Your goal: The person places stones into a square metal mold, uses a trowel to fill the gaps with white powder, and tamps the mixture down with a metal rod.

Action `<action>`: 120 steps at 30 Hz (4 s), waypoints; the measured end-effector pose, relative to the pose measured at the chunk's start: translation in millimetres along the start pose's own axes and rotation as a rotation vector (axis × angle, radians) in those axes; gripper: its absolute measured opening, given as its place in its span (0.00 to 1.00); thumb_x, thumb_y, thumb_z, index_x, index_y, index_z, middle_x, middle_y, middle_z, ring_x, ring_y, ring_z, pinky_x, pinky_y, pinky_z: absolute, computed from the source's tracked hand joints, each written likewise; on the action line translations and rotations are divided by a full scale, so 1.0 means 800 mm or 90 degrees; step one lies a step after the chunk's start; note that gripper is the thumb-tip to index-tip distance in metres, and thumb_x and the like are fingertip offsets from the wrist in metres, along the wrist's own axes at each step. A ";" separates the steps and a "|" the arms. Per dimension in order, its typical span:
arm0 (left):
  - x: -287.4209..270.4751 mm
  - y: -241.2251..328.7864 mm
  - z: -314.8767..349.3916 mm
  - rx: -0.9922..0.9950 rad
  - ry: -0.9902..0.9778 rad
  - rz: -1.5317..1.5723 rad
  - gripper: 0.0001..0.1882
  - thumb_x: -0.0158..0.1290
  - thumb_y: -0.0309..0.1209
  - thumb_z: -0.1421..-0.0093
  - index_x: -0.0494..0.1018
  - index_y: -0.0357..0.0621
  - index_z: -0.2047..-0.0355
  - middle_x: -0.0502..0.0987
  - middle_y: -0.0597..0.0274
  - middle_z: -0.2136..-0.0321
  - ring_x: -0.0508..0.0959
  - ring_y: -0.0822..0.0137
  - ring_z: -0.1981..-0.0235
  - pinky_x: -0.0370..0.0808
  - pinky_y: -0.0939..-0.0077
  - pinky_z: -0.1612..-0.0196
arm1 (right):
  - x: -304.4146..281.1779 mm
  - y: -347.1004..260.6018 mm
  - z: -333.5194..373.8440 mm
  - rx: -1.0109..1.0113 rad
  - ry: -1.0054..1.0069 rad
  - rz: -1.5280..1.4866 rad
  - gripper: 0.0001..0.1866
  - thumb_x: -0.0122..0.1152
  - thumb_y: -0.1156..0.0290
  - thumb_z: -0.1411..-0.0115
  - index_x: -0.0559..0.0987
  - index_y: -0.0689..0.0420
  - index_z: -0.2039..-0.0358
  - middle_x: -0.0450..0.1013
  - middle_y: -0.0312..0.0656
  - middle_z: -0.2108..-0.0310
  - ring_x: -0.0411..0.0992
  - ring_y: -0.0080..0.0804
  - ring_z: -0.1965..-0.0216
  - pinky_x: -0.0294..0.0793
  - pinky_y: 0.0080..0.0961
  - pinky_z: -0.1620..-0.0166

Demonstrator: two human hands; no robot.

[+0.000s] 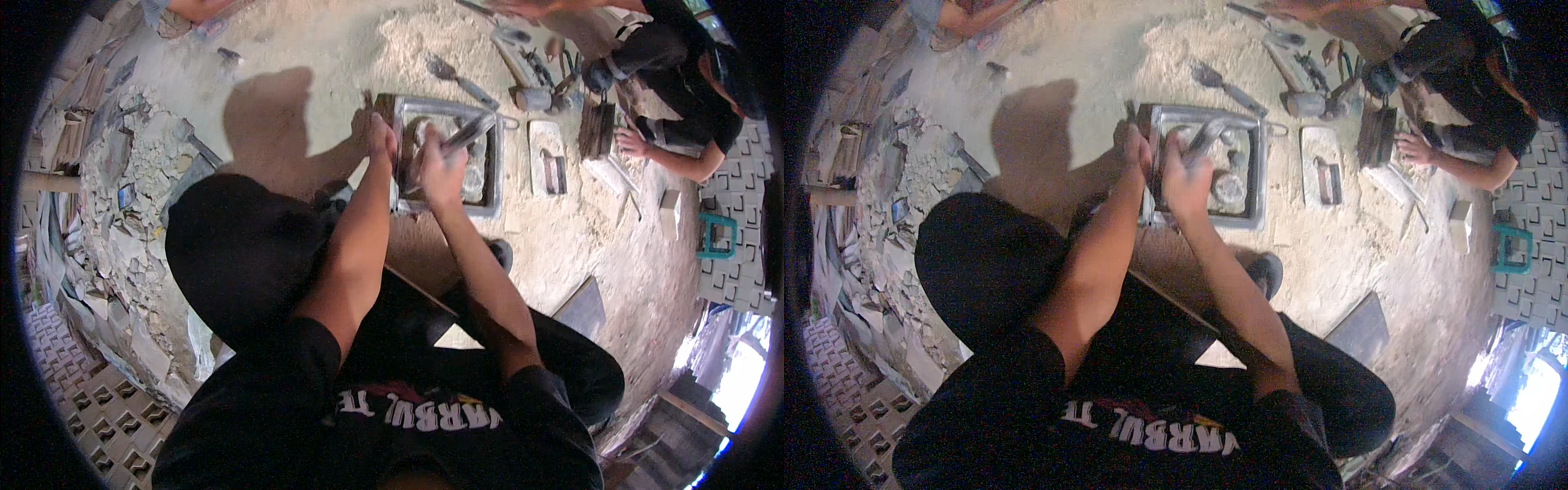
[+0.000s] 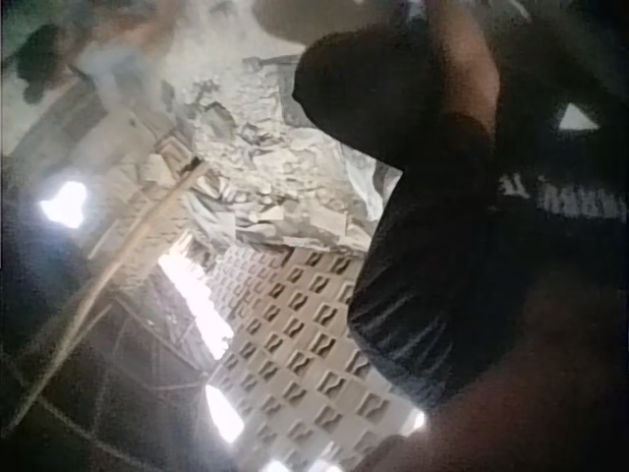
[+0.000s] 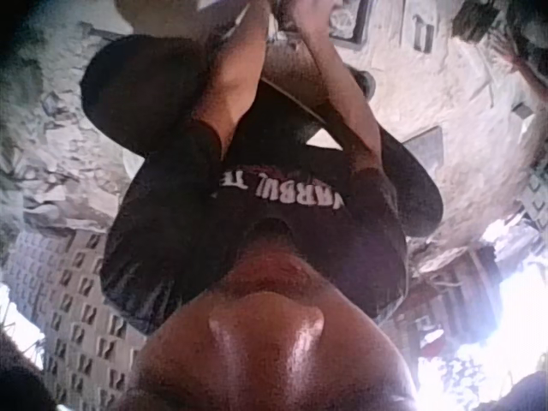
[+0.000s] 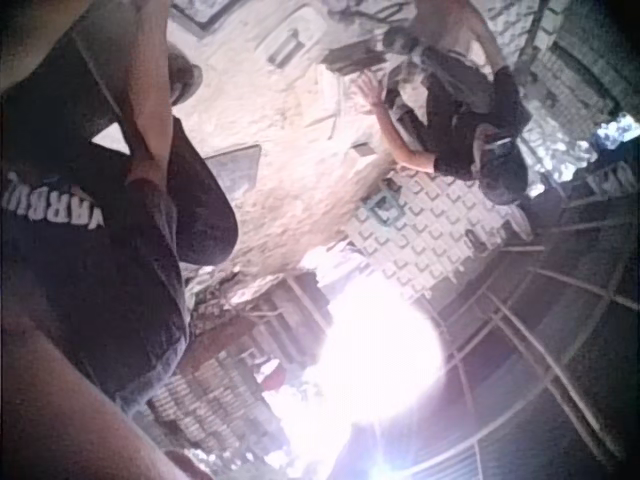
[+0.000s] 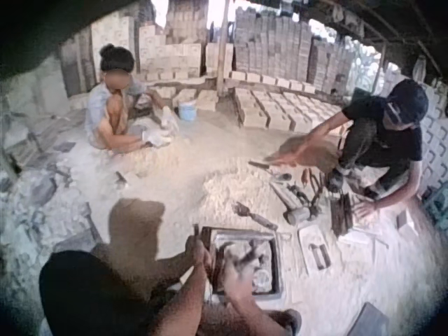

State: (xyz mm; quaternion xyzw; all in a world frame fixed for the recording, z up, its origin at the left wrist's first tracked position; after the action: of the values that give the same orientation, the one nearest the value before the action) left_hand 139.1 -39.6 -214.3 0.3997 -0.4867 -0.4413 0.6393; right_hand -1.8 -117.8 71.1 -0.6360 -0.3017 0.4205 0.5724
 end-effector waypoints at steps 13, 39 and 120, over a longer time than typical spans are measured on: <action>0.062 0.212 0.096 0.066 -0.052 -0.743 0.27 0.46 0.43 0.38 0.69 0.25 0.54 0.71 0.35 0.56 0.69 0.40 0.51 0.64 0.57 0.45 | -0.057 0.029 -0.017 0.086 -0.291 -0.127 0.13 0.54 0.64 0.42 0.75 0.60 0.78 0.68 0.33 0.83 0.64 0.21 0.79 0.62 0.21 0.76; -0.063 0.045 -0.016 -0.088 0.046 1.001 0.21 0.47 0.46 0.36 0.69 0.41 0.54 0.74 0.58 0.56 0.76 0.65 0.57 0.76 0.71 0.54 | -0.004 -0.097 0.050 -0.015 -0.296 0.039 0.16 0.53 0.65 0.45 0.77 0.68 0.69 0.69 0.38 0.79 0.67 0.26 0.75 0.66 0.26 0.70; 0.084 0.295 0.178 0.476 -1.031 -1.264 0.53 0.47 0.58 0.43 0.36 0.32 0.34 0.39 0.44 0.32 0.42 0.51 0.31 0.44 0.43 0.35 | -0.147 -0.005 -0.003 0.021 -0.081 -0.077 0.13 0.46 0.68 0.43 0.68 0.59 0.83 0.65 0.35 0.83 0.60 0.23 0.82 0.59 0.23 0.77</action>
State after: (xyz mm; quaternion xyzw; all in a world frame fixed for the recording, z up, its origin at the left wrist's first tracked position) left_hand 50.5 -46.2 55.6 0.3593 -0.3222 -0.6686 -0.5657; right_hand -54.0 -220.5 97.2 -0.5786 -0.3686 0.4297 0.5871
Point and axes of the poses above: each hand's wrist, its own z-axis away from the middle knuckle, its own x-axis out of the palm, y = z × x, the point moved 5 cm from there along -z, towards the middle knuckle
